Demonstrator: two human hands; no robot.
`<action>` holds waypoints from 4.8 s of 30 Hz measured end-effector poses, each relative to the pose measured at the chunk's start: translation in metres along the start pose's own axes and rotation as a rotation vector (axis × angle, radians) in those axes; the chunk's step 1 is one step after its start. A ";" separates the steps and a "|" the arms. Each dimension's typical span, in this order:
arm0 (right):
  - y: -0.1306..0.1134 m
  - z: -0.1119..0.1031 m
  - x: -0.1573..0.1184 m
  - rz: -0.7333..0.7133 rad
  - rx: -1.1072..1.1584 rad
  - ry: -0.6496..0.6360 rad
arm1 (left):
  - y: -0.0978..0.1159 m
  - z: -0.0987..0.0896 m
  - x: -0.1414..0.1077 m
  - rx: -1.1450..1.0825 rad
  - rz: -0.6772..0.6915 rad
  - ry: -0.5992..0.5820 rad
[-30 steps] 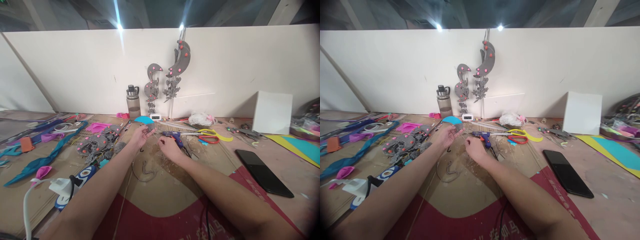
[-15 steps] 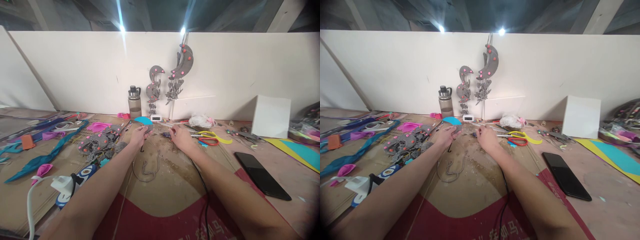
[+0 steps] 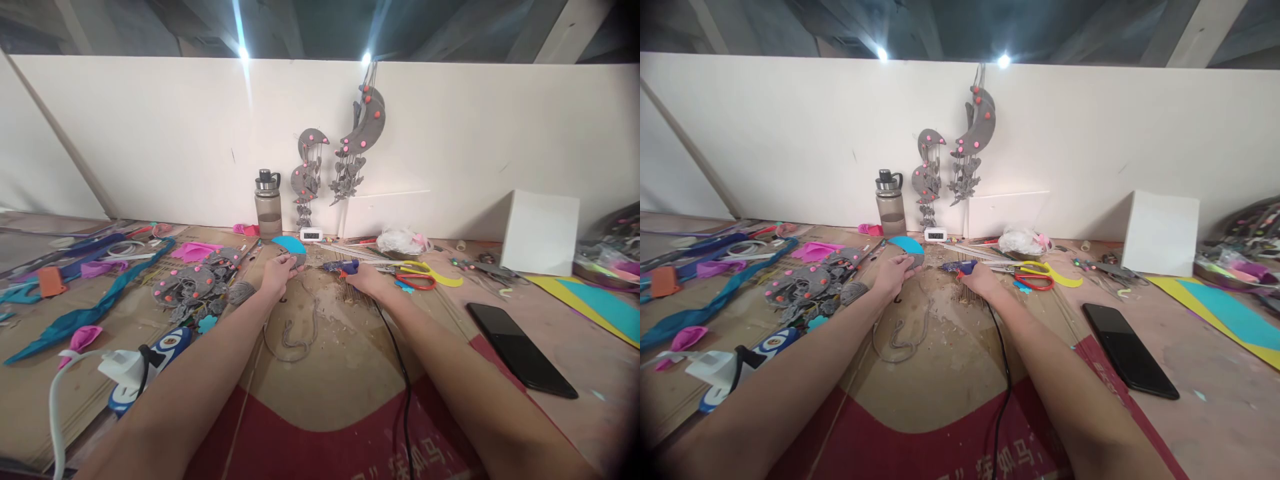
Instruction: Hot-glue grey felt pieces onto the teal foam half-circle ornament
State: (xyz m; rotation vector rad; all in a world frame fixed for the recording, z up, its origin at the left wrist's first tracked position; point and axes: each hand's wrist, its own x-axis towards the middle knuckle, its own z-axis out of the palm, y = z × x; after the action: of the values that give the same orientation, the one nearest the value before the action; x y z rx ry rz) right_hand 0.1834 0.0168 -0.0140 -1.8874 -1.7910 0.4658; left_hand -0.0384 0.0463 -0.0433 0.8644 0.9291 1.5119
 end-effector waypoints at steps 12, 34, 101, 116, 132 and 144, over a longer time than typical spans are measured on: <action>-0.038 0.020 -0.022 -0.348 0.762 -0.071 | -0.001 0.000 0.001 0.070 -0.007 0.013; -0.033 0.028 -0.024 -0.508 0.265 0.118 | 0.003 0.016 -0.011 0.064 0.000 0.010; -0.033 0.021 -0.027 -0.409 0.264 0.180 | 0.007 0.012 -0.008 0.030 0.097 -0.003; -0.033 0.018 -0.028 -0.385 0.293 0.193 | 0.008 0.012 -0.009 0.000 0.109 -0.022; -0.034 0.020 -0.028 -0.380 0.268 0.187 | 0.005 0.012 -0.008 -0.012 0.114 -0.013; -0.039 0.025 -0.032 -0.421 0.211 0.194 | 0.005 0.014 -0.009 0.077 0.131 -0.008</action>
State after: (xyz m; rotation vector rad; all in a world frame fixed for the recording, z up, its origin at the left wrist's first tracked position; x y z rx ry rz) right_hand 0.1353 -0.0114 -0.0151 -1.3186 -1.8597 0.2921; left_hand -0.0272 0.0378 -0.0333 1.0020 0.9453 1.5914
